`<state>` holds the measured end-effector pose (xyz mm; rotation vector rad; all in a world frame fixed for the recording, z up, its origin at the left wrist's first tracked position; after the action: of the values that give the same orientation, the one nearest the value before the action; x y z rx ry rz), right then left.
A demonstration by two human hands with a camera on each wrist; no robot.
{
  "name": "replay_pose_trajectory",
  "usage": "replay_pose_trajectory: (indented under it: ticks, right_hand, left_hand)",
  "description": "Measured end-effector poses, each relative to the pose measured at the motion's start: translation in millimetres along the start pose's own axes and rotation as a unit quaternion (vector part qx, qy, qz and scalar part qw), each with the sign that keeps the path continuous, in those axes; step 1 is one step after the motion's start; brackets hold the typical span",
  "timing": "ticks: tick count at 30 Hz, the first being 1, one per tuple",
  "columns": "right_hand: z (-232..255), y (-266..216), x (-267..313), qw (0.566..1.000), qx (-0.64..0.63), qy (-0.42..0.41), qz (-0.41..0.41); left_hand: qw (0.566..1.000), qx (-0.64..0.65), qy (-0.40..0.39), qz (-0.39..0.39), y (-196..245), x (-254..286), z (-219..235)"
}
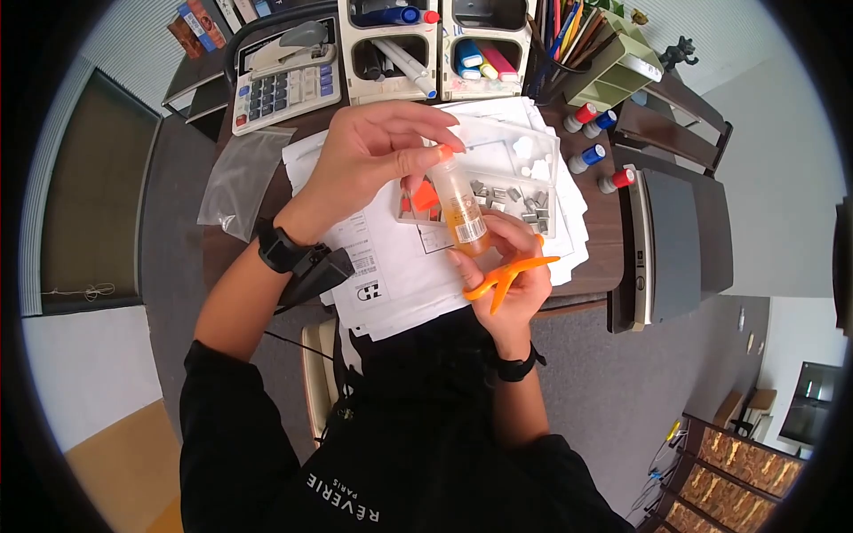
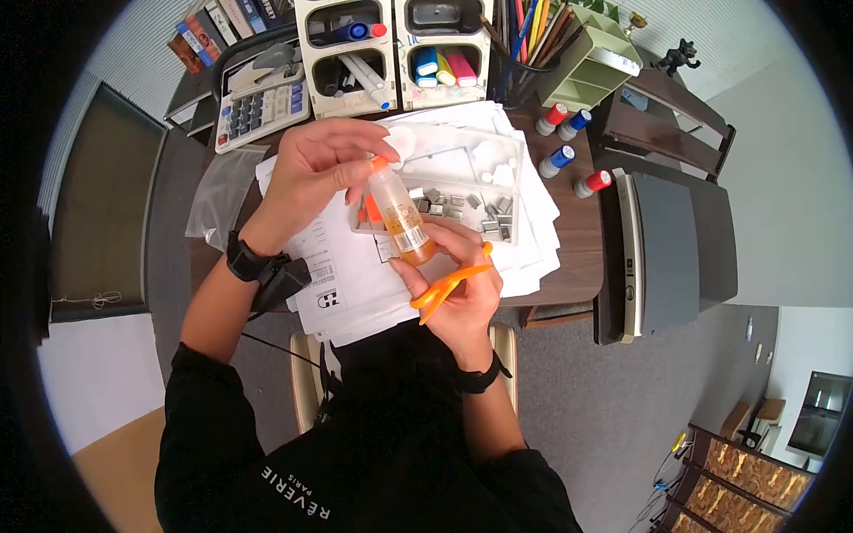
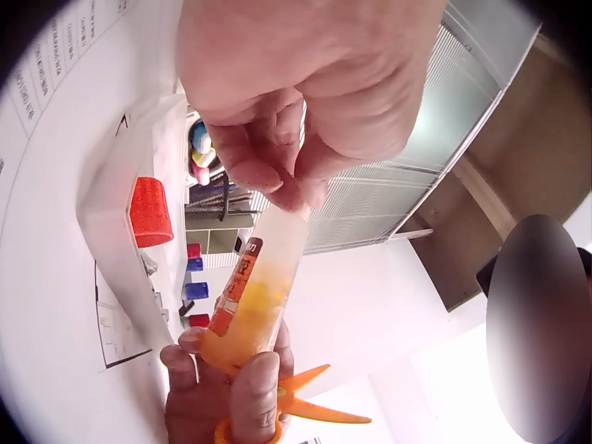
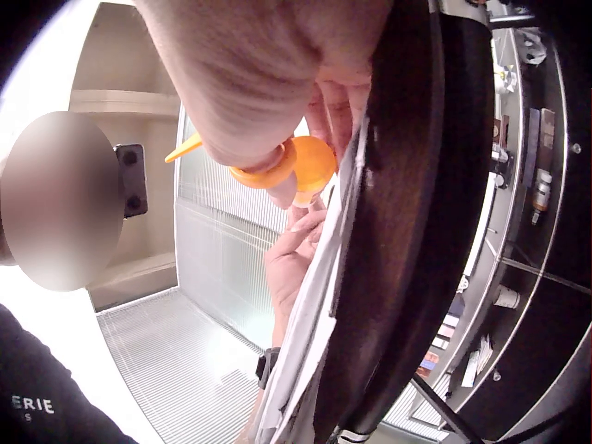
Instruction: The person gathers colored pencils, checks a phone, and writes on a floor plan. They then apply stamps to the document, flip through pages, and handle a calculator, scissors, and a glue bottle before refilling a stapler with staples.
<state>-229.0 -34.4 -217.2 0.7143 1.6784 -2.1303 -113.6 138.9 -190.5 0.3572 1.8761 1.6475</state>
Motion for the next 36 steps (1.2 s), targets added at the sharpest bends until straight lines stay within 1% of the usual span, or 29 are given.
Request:
replay_pose_trajectory:
  ticks: [2, 3, 6, 8, 9, 11, 12, 14, 16, 17, 18, 19, 20, 21, 23, 24, 26, 27, 29, 30, 31, 33, 36]
  right_hand:
    - [0.7, -1.3, -1.0, 1.0, 0.011, -0.004, -0.002]
    - [0.5, -1.9, -0.9, 1.0, 0.012, -0.005, 0.002]
    - [0.6, -3.4, -2.3, 1.0, 0.014, -0.004, 0.013]
    - [0.9, -3.2, -1.4, 1.0, 0.015, 0.0, 0.02]
    - [1.3, -2.3, -1.0, 1.0, 0.016, 0.002, 0.027]
    - [2.2, -3.4, -2.1, 0.999, 0.017, 0.004, 0.037]
    - [2.7, -2.5, -2.6, 1.0, 0.0, 0.005, 0.026]
    - [6.8, -5.8, -3.9, 1.0, -0.018, 0.008, 0.016]
    - [15.3, -20.3, -4.7, 0.999, 0.04, 0.012, 0.019]
    - [15.9, -24.9, -2.7, 0.999, 0.041, 0.011, 0.02]
    - [17.9, -19.2, -0.3, 0.998, -0.033, 0.022, -0.045]
    - [17.5, -15.0, 2.0, 0.988, -0.107, 0.032, -0.11]
    - [14.6, -18.4, 2.9, 0.976, -0.157, 0.023, -0.151]
    - [13.9, -18.7, 4.2, 0.976, -0.156, 0.02, -0.152]
    - [7.4, -4.1, 13.2, 0.92, -0.289, 0.03, -0.263]
    - [7.3, -5.3, 13.2, 0.921, -0.288, 0.029, -0.262]
    - [5.3, -3.0, 14.8, 0.889, -0.353, 0.052, -0.288]
    - [6.1, -2.1, 13.2, 0.89, -0.352, 0.051, -0.286]
    - [20.2, -1.9, 6.4, 0.941, -0.23, 0.07, -0.237]
    - [22.9, -4.7, 1.3, 0.955, -0.211, 0.06, -0.201]
    - [20.4, -3.9, -0.2, 0.954, -0.213, 0.056, -0.204]
    - [26.2, -17.5, -7.8, 0.98, -0.128, 0.081, -0.131]
    - [29.1, -17.8, -5.9, 0.98, -0.13, 0.068, -0.138]
  left_hand:
    - [0.999, 0.039, -0.024, -0.021, -0.3, -0.4, -3.1]
    - [0.999, 0.038, -0.026, -0.023, 1.0, -1.0, -4.6]
    - [0.997, 0.066, -0.01, -0.029, 3.1, -0.4, -6.3]
    - [0.999, 0.018, 0.004, -0.033, 5.3, -0.9, -6.9]
    - [0.999, 0.017, 0.002, -0.034, 4.2, -0.8, -6.2]
    - [1.0, -0.021, -0.001, -0.014, -0.6, -0.4, -3.9]
    - [1.0, -0.023, -0.002, -0.017, 2.1, -0.3, -3.5]
    - [1.0, 0.026, 0.0, 0.006, 3.1, 0.3, -3.8]
    - [0.999, 0.044, -0.017, 0.001, 2.8, 2.0, -7.9]
    - [0.998, 0.063, -0.031, -0.002, 2.2, 2.9, -10.8]
    - [0.997, 0.064, -0.03, -0.003, 2.2, 3.1, -11.1]
    - [0.996, 0.075, -0.039, -0.005, 1.9, 3.5, -12.8]
    - [0.995, 0.086, -0.047, -0.007, 1.5, 4.5, -14.2]
    - [0.995, 0.088, -0.045, -0.007, 1.1, 5.3, -13.7]
    - [0.995, 0.084, -0.049, -0.013, 2.3, 5.3, -14.6]
    - [0.995, 0.085, -0.049, -0.015, 2.8, 5.5, -15.2]
    - [0.993, 0.106, -0.044, -0.007, 2.3, 4.6, -16.1]
    - [0.993, 0.105, -0.044, -0.009, 3.0, 3.5, -17.5]
    - [0.994, 0.105, -0.029, -0.01, 2.6, 3.2, -17.7]
    - [0.994, 0.104, -0.024, -0.009, 5.1, 3.4, -17.2]
    - [0.996, 0.085, -0.03, -0.006, 9.7, 3.6, -18.2]
    - [0.997, 0.067, -0.035, -0.003, 9.2, 4.6, -17.7]
    - [0.996, 0.076, -0.045, 0.011, 2.6, 3.1, -19.2]
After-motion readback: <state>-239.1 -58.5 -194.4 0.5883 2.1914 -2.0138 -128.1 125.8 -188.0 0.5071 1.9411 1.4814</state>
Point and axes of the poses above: each hand's wrist, its own x-axis away from the middle knuckle, its own z-axis out of the back of the hand, y = z × x, the point moved 7 cm from there along -x, towards the middle knuckle, and after that the axes turned 6 degrees about -y, right-handed, at the moved point
